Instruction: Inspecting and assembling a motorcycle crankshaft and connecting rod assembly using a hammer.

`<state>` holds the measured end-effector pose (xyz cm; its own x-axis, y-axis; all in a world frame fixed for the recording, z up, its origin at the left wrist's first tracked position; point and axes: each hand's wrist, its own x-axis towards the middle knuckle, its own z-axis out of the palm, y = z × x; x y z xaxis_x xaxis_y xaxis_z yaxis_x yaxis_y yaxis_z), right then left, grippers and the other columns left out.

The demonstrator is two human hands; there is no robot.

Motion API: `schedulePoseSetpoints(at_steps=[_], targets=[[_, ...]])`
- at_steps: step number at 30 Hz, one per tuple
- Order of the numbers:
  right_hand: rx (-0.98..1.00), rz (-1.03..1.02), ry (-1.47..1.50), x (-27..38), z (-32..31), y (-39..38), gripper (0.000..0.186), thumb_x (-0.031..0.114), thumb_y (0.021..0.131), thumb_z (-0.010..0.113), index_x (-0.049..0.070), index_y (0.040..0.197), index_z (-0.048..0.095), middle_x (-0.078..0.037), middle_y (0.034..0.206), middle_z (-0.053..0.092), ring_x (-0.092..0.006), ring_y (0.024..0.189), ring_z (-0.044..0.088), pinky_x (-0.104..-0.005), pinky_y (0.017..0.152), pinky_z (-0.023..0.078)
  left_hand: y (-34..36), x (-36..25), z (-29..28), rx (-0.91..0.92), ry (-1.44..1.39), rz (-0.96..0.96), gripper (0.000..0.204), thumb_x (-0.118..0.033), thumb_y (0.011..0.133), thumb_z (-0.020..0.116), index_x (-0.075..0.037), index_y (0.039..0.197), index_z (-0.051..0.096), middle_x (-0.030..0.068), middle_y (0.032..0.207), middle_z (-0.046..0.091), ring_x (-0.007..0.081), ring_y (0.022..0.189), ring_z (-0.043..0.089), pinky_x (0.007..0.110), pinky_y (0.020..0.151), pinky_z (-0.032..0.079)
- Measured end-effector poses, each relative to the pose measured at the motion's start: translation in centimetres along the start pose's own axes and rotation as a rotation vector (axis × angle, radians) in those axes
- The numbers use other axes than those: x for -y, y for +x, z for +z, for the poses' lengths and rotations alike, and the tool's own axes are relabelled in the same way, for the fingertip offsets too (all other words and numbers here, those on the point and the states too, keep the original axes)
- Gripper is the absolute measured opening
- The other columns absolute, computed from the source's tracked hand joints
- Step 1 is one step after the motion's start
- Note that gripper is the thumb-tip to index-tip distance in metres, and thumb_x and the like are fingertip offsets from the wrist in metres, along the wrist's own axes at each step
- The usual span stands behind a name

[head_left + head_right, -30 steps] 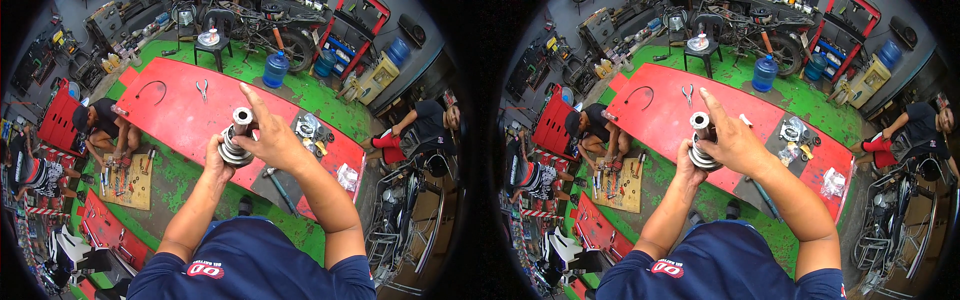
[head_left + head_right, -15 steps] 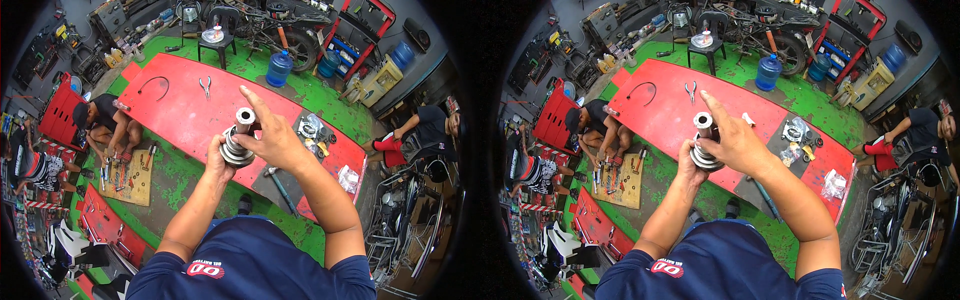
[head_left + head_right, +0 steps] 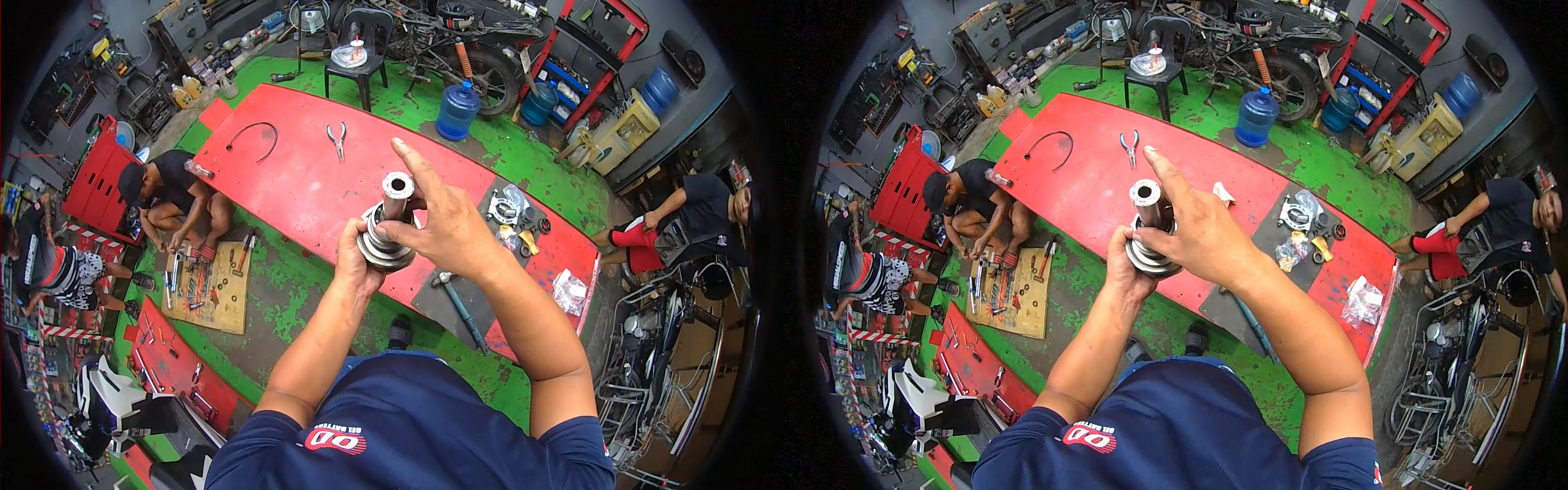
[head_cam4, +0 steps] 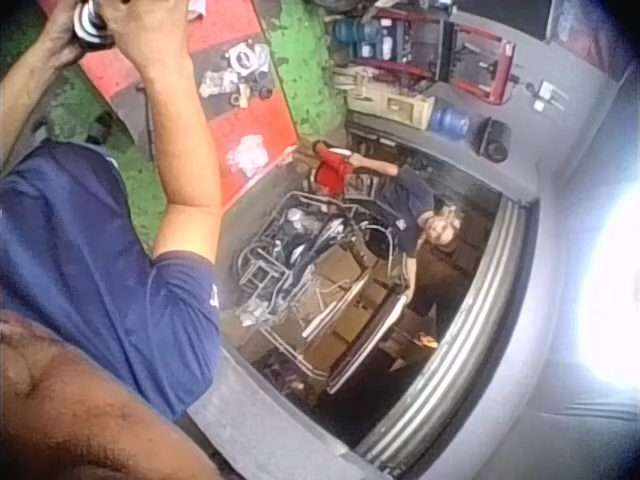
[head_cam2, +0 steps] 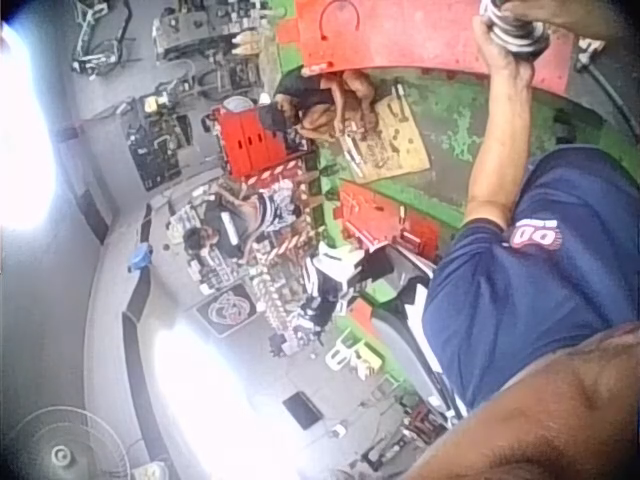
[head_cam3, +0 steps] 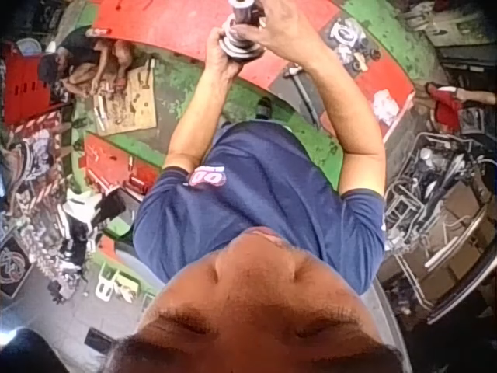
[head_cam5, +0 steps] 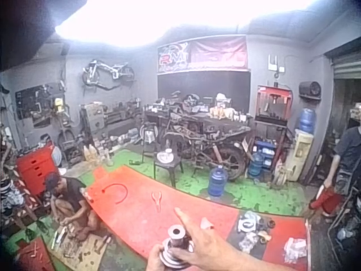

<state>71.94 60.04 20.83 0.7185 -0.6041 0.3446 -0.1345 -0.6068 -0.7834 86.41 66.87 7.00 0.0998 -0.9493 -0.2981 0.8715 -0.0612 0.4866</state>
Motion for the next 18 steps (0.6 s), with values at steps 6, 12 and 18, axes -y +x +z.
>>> schedulePoseSetpoints(at_steps=[6, 12, 18], targets=[[0.013, 0.029, 0.015, 0.2, -0.5, -0.2, 0.106, 0.015, 0.078, 0.090, 0.010, 0.162, 0.026, -0.021, 0.124, 0.068, -0.0322, 0.112, 0.071, -0.0443, 0.104, 0.054, 0.0, 0.1, -0.1, 0.006, -0.016, -0.007, 0.062, -0.043, 0.089, 0.046, -0.002, 0.133, 0.059, 0.0188, 0.122, 0.069, 0.0338, 0.111, 0.069, 0.054, 0.097, 0.057], [-0.404, 0.021, 0.042, -5.4, -2.7, -3.1, 0.071, 0.047, 0.097, 0.068, 0.003, 0.147, 0.044, -0.022, 0.112, 0.068, -0.0328, 0.103, 0.068, -0.0444, 0.088, 0.053, -0.1, 0.1, -0.1, -0.078, -0.059, -0.001, 0.053, -0.040, 0.088, 0.047, -0.003, 0.122, 0.066, 0.0157, 0.110, 0.073, 0.0314, 0.099, 0.073, 0.052, 0.090, 0.061], [-0.227, 0.724, -0.356, -21.6, 2.4, -16.9, 0.046, 0.043, 0.095, 0.069, -0.001, 0.092, 0.059, -0.024, 0.090, 0.067, -0.0397, 0.087, 0.066, -0.0467, 0.079, 0.050, 0.2, 0.1, -1.0, -0.145, -0.094, -0.035, 0.048, -0.037, 0.088, 0.049, -0.004, 0.116, 0.068, 0.0128, 0.105, 0.075, 0.0287, 0.094, 0.074, 0.049, 0.087, 0.062]])
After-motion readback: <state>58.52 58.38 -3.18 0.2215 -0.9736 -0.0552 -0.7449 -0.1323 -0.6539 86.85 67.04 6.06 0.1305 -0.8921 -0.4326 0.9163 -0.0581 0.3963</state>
